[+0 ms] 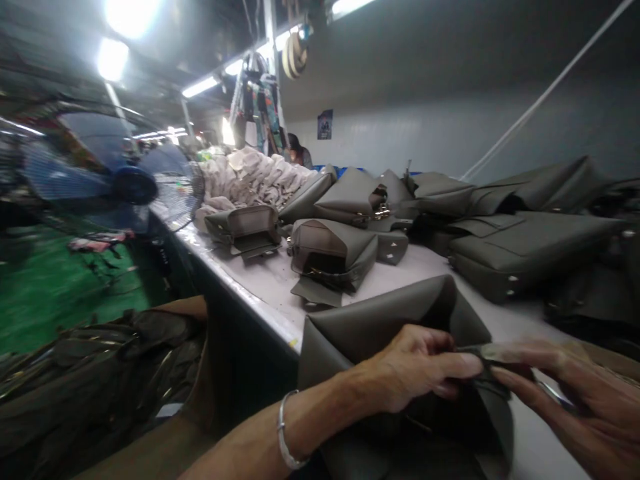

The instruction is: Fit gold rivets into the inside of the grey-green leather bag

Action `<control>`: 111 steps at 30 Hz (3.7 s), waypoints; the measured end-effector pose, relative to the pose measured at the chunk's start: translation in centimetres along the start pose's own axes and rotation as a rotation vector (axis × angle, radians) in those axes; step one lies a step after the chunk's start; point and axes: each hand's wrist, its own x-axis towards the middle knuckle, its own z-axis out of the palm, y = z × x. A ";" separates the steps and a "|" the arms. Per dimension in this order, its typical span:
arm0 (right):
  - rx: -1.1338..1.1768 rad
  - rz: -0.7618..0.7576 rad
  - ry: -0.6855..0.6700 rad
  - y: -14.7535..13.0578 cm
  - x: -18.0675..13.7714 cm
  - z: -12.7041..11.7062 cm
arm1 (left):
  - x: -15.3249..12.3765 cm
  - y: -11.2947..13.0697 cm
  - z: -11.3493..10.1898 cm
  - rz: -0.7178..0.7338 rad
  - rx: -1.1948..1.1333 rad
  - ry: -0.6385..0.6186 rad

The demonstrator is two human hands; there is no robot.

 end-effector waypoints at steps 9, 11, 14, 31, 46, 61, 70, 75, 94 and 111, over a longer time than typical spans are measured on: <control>0.337 0.237 -0.012 -3.0 1.3 -0.2 | 0.0 -0.6 0.5 0.071 0.028 -0.021; 0.413 0.284 0.005 -2.7 0.8 0.0 | -0.1 -0.5 0.7 0.053 0.045 -0.008; 0.589 0.275 -0.044 -1.8 0.4 -0.6 | -0.1 -0.4 0.9 0.034 0.057 0.000; 0.362 0.090 -0.139 -2.5 2.4 -1.6 | -0.3 -0.6 1.0 0.061 0.032 -0.004; 0.157 0.171 -0.267 -2.8 0.8 -3.1 | -0.9 -0.3 1.4 0.067 0.126 -0.029; -0.351 0.257 -0.523 -5.6 3.1 -2.9 | -1.0 -0.3 1.3 0.129 0.203 -0.060; -0.267 0.266 -0.452 -6.1 3.6 -4.9 | -0.7 -0.4 0.9 0.120 0.293 -0.073; -0.296 0.334 -0.648 -7.8 2.7 -5.8 | 0.0 2.1 0.1 0.123 0.547 -0.151; -0.318 0.338 -0.746 -5.5 5.2 -2.0 | -9.8 8.4 -5.5 0.435 1.439 0.218; -0.664 0.018 -0.841 -6.9 3.8 -5.5 | -11.9 5.4 -3.8 0.505 1.625 0.564</control>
